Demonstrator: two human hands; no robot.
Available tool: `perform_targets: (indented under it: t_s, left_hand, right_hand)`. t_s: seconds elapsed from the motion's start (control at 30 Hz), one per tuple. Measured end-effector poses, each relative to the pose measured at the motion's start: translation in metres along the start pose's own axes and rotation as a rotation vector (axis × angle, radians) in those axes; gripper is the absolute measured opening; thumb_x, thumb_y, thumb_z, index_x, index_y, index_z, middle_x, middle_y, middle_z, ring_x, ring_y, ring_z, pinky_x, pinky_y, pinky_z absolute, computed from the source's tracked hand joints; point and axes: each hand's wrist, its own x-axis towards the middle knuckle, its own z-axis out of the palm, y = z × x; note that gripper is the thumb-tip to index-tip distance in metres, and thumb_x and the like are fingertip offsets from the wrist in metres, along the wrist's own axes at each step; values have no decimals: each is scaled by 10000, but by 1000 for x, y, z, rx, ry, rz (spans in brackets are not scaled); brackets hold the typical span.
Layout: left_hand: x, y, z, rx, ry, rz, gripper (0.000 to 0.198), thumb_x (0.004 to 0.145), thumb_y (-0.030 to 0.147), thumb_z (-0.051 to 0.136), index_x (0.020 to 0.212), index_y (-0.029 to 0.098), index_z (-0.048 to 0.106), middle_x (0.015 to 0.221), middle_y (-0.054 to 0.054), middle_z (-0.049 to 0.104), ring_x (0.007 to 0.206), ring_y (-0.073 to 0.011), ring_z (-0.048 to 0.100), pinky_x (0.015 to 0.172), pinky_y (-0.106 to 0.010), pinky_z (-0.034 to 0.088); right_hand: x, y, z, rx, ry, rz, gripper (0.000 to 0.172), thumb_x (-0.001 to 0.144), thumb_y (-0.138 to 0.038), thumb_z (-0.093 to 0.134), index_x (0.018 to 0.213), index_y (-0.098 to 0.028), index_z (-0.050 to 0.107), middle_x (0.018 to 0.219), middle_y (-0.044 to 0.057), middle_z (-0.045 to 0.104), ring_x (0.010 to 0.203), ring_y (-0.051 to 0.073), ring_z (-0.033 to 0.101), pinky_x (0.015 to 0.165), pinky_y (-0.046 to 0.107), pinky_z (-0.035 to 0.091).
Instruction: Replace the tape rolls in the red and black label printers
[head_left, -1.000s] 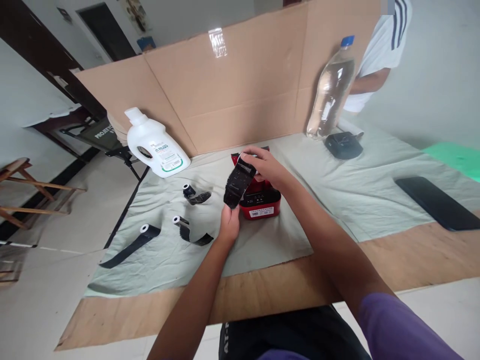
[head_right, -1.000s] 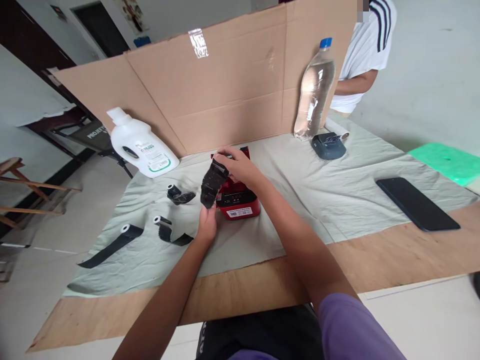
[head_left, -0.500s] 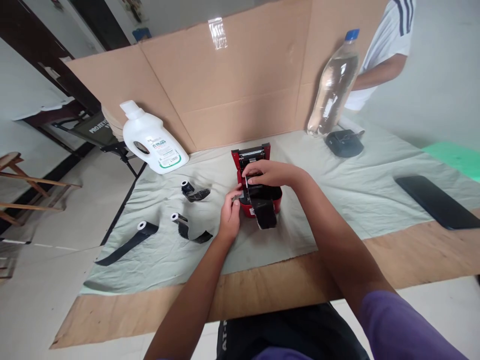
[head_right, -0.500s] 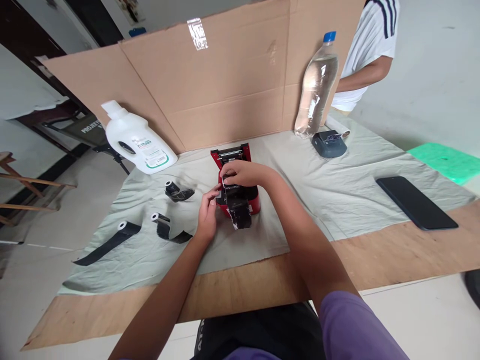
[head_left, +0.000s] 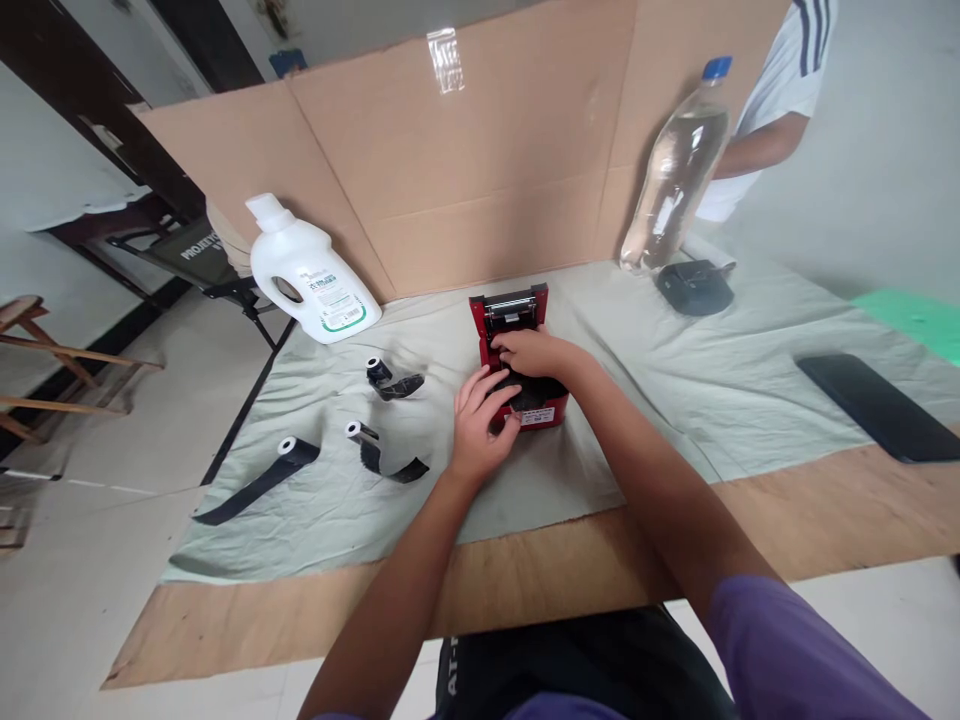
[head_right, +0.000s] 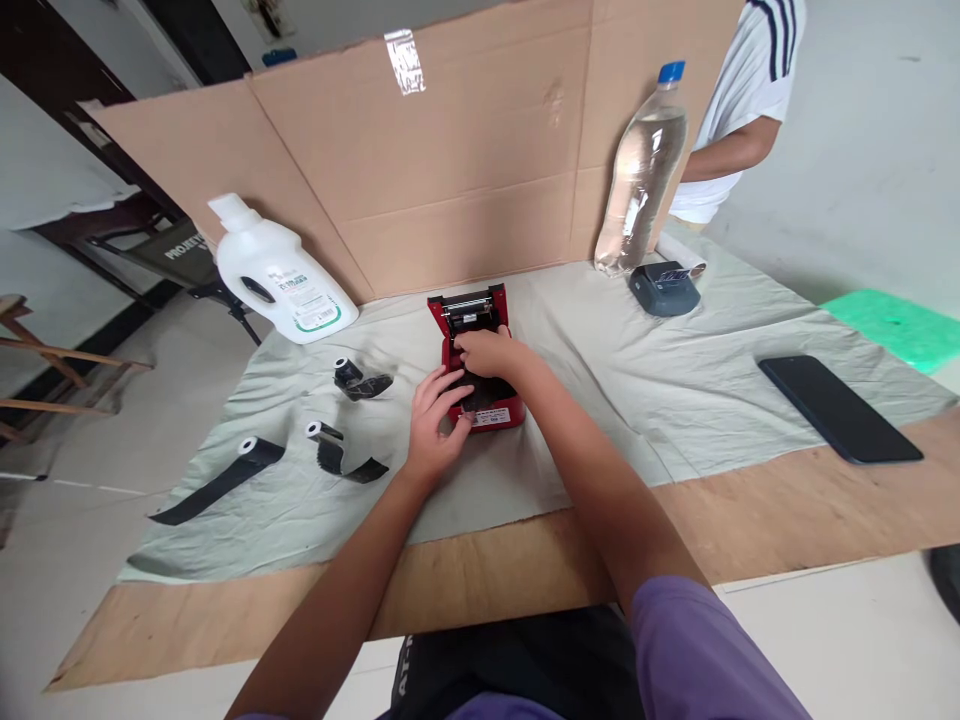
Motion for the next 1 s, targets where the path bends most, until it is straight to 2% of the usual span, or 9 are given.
perform_targets:
  t_s: [0.2, 0.37, 0.43, 0.57, 0.7, 0.77, 0.83, 0.87, 1.0]
  left_hand:
    - [1, 8, 5, 96, 129, 11, 194, 905, 206, 609, 1027, 250, 753, 1279, -79, 645, 1308, -278, 481, 1102, -508, 424]
    - [1, 12, 7, 88, 221, 72, 206, 890, 134, 612, 961, 249, 766, 1216, -80, 639, 1207, -250, 534, 1043, -469, 469]
    - [-1, 13, 8, 90, 232, 90, 212, 887, 121, 607, 946, 249, 765, 1204, -81, 633, 1179, -243, 546, 1021, -461, 479]
    - [-3, 12, 8, 122, 237, 107, 216, 887, 123, 616, 941, 264, 770, 1205, -84, 622, 1162, -241, 549, 1014, -466, 472]
    - [-3, 14, 10, 135, 266, 105, 214, 897, 131, 622, 946, 276, 771, 1227, -86, 603, 1178, -241, 539, 1019, -460, 462]
    - [-1, 15, 12, 125, 281, 119, 207, 909, 136, 615, 948, 278, 761, 1247, -84, 592, 1196, -239, 534, 1024, -451, 457]
    - [0, 13, 12, 129, 276, 91, 170, 924, 199, 626, 1035, 270, 733, 1288, -96, 583, 1225, -250, 527, 1041, -458, 448]
    - [0, 12, 12, 135, 263, 50, 213, 924, 266, 646, 1130, 260, 699, 1311, -112, 580, 1242, -266, 521, 1051, -469, 442]
    - [1, -1, 4, 172, 126, -149, 860, 818, 571, 728, 1507, 195, 376, 1301, -159, 629, 1232, -329, 530, 1047, -514, 428]
  right_hand:
    - [-39, 9, -50, 409, 10, -11, 331, 955, -411, 538, 812, -167, 708, 860, 76, 727, 797, 203, 633, 773, 324, 462]
    - [-24, 30, -44, 502, 672, 148, 273, 888, -448, 603, 820, -185, 632, 808, 44, 648, 798, 181, 570, 782, 328, 456]
    - [-10, 35, -28, 608, 772, 121, 248, 866, -452, 601, 862, -204, 600, 819, 20, 615, 801, 173, 553, 765, 316, 454]
    - [-13, 37, 1, 887, 697, 61, 215, 829, -434, 571, 793, -223, 544, 762, -19, 552, 698, 149, 508, 695, 296, 442]
    - [-47, 44, 24, 804, 621, -59, 161, 761, -355, 629, 704, -214, 577, 1069, 43, 613, 953, 196, 575, 849, 338, 462]
    - [-56, 50, 35, 785, 653, -16, 171, 731, -316, 643, 885, -243, 665, 1266, 51, 571, 1065, 220, 569, 916, 371, 468]
    - [-57, 56, 47, 886, 696, 59, 450, 717, -295, 634, 1166, -310, 637, 1386, 35, 532, 1172, 235, 550, 990, 405, 467]
    - [-55, 58, 53, 970, 695, 90, 534, 723, -301, 625, 1254, -334, 593, 1412, 26, 532, 1233, 238, 533, 1033, 420, 457]
    - [-49, 62, 73, 1247, 605, 160, 567, 774, -392, 614, 1333, -331, 546, 1420, 20, 578, 1341, 258, 513, 1110, 460, 436]
